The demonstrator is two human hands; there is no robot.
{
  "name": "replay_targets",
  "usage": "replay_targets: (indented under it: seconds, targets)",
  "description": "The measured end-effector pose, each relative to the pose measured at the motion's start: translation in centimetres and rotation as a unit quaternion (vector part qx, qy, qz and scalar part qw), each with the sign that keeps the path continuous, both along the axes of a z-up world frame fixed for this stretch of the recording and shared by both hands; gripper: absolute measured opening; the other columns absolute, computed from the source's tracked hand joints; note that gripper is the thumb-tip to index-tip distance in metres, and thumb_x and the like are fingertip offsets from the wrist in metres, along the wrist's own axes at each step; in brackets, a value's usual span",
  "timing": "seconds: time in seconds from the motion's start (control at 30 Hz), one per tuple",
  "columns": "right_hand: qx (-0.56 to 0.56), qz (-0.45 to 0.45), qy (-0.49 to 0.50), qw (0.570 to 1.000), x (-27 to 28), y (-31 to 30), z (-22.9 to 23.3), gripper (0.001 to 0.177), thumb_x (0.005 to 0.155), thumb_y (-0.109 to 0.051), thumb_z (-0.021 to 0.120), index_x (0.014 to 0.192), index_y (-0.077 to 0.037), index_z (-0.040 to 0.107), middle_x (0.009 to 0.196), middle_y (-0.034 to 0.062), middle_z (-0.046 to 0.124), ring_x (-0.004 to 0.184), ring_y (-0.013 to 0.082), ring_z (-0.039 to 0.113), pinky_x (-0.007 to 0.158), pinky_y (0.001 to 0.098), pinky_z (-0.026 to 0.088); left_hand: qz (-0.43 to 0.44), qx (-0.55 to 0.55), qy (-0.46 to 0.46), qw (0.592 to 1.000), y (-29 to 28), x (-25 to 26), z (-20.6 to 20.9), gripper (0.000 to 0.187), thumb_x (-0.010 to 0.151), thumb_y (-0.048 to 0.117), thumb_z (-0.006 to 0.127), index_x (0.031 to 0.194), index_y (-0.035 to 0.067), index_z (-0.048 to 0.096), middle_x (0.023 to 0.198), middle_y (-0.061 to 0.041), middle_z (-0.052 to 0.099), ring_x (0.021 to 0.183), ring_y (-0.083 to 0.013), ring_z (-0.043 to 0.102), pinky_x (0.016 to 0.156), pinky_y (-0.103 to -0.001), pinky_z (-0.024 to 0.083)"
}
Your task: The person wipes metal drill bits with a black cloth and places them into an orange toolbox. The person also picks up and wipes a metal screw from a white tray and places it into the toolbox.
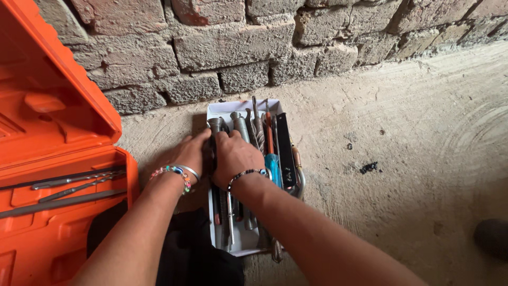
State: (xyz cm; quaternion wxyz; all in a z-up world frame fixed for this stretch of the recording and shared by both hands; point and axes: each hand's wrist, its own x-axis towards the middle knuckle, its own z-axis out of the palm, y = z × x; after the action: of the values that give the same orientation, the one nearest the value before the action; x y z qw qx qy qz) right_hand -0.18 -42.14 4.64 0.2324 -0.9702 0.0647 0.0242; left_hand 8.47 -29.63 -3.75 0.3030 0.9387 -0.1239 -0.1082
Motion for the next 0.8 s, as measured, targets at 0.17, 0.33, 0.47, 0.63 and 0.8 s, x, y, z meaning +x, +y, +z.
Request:
replay_targets:
  seconds: [0.17, 0.33, 0.47, 0.63, 0.8]
  targets:
    - [-0.001, 0.034, -0.073, 0.997, 0.2, -0.6, 0.0, 0.040, 0.080, -0.022, 0.076, 0.115, -0.007, 0.060, 0.125, 0.0156, 0.057, 0.096, 0.0373, 0.070, 0.076, 0.0468, 0.059, 0.060, -0.013, 0.027, 0.998, 0.1, 1.0, -3.0, 0.061, 0.092, 0.017, 0.063, 0.149, 0.021, 0.043, 0.129, -0.020, 0.063, 0.120, -0.0374, 0.061, 0.099, -0.046, 0.048]
    - [-0.013, 0.079, -0.105, 0.991, 0.5, -1.0, -0.4, 0.037, 0.082, -0.025, 0.076, 0.115, -0.014, 0.063, 0.128, 0.0110, 0.057, 0.094, 0.0370, 0.070, 0.073, 0.0471, 0.058, 0.129, -0.128, 0.052, 0.982, 0.3, 1.6, -4.6, 0.063, 0.083, 0.016, 0.074, 0.142, 0.015, 0.051, 0.109, -0.017, 0.072, 0.097, -0.0272, 0.070, 0.085, -0.039, 0.056]
    - [-0.003, 0.131, -0.164, 0.978, 0.2, -1.8, -0.8, 0.048, 0.072, -0.023, 0.079, 0.117, -0.014, 0.063, 0.133, 0.0061, 0.057, 0.093, 0.0350, 0.071, 0.071, 0.0471, 0.058, 0.148, -0.233, 0.069, 0.959, 0.3, 2.3, -6.0, 0.054, 0.087, 0.017, 0.072, 0.136, 0.005, 0.056, 0.107, -0.011, 0.074, 0.094, -0.0190, 0.071, 0.083, -0.035, 0.056]
    - [-0.018, 0.160, -0.196, 0.967, 0.2, -2.2, -1.5, 0.057, 0.065, -0.029, 0.085, 0.118, -0.016, 0.067, 0.128, 0.0081, 0.058, 0.094, 0.0343, 0.070, 0.072, 0.0466, 0.058, 0.171, -0.365, 0.129, 0.906, 0.8, 1.4, -5.3, 0.034, 0.086, 0.012, 0.066, 0.118, 0.002, 0.070, 0.101, -0.007, 0.075, 0.087, -0.0137, 0.069, 0.077, -0.032, 0.055]
    - [0.051, 0.156, -0.238, 0.957, 0.4, -2.4, -1.4, 0.053, 0.074, -0.033, 0.082, 0.123, -0.018, 0.070, 0.120, 0.0075, 0.065, 0.093, 0.0315, 0.071, 0.078, 0.0436, 0.058, 0.228, -0.305, 0.119, 0.917, 0.8, 0.9, -2.2, 0.023, 0.093, 0.019, 0.070, 0.103, -0.001, 0.075, 0.090, -0.008, 0.074, 0.079, -0.0138, 0.065, 0.071, -0.031, 0.052]
